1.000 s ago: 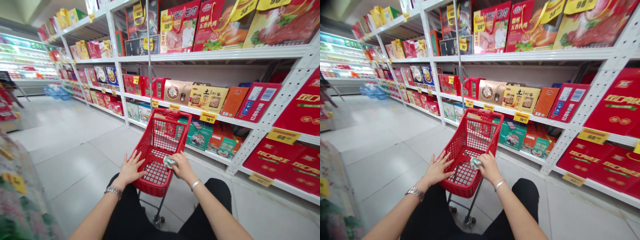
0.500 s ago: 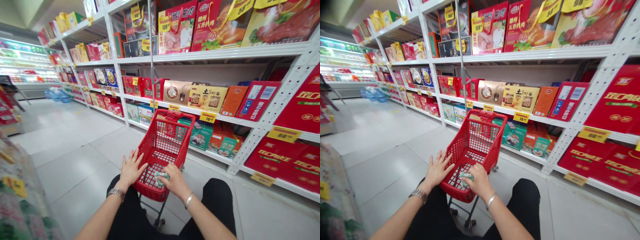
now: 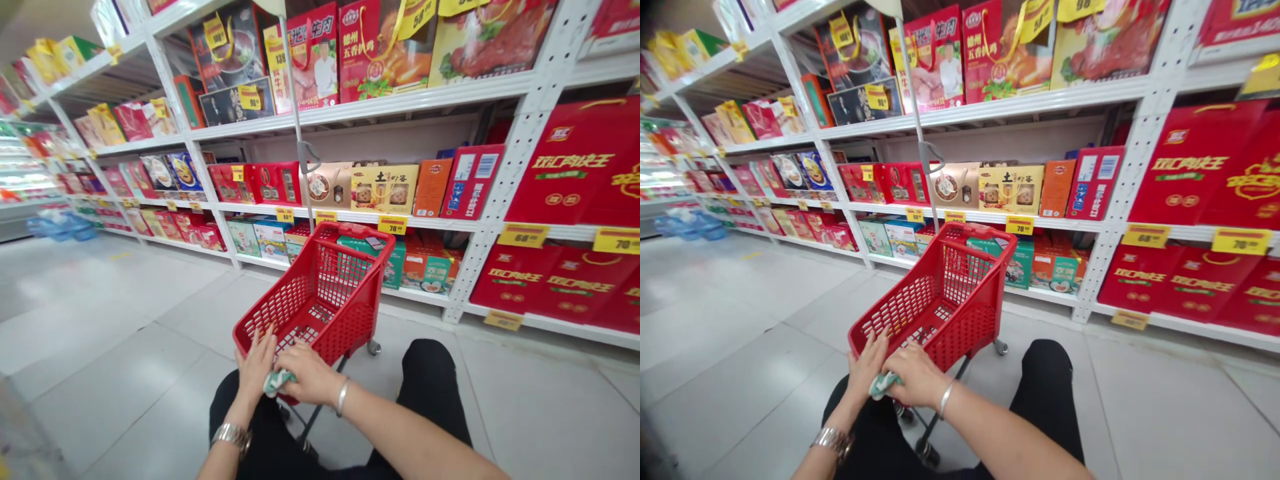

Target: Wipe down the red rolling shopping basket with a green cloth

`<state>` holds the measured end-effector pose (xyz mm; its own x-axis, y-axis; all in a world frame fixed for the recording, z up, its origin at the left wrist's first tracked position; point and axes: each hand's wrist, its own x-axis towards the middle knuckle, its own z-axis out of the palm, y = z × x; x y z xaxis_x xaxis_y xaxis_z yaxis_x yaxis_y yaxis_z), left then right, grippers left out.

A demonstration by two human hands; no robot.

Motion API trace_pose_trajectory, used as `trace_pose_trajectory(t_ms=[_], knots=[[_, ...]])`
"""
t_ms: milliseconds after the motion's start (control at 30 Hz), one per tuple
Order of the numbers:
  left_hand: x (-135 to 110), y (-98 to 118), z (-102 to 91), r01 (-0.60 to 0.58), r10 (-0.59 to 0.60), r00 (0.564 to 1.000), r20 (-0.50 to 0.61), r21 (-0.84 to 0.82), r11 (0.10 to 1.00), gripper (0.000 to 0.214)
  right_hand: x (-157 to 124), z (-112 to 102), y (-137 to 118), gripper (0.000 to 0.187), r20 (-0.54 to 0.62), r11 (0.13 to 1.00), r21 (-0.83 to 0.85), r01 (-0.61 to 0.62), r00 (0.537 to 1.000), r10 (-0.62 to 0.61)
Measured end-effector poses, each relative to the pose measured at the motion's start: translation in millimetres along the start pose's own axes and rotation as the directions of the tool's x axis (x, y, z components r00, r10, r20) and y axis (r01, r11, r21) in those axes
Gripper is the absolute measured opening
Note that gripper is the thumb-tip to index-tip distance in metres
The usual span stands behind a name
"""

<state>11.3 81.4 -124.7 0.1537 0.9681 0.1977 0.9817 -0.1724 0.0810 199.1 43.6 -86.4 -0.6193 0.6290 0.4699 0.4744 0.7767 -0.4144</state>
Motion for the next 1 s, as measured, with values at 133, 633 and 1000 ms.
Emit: trace_pose_trajectory(t_ms=[133, 633, 1000], knots=[[10.8, 1.8, -14.0, 0.058, -0.064, 0.989, 0.135, 0.048, 0.997, 0.054, 12.3, -8.9, 7.5, 0.027, 0.08, 0.997, -0.07, 0.032, 0.996, -0.026], [25.7, 21.8, -35.7, 0.074, -0.084, 0.986, 0.144, 0.076, 0.994, 0.045, -38.4, -166.9, 122.1, 0.025, -0.24, 0.764, -0.449, -0.463, 0.886, 0.396], [20.2, 10.0, -36.0, 0.13, -0.125, 0.989, 0.082, -0.049, 0.99, 0.04, -23.1, -112.0, 85.7, 0.028, -0.266, 0.72, -0.488, -0.493, 0.87, 0.415]])
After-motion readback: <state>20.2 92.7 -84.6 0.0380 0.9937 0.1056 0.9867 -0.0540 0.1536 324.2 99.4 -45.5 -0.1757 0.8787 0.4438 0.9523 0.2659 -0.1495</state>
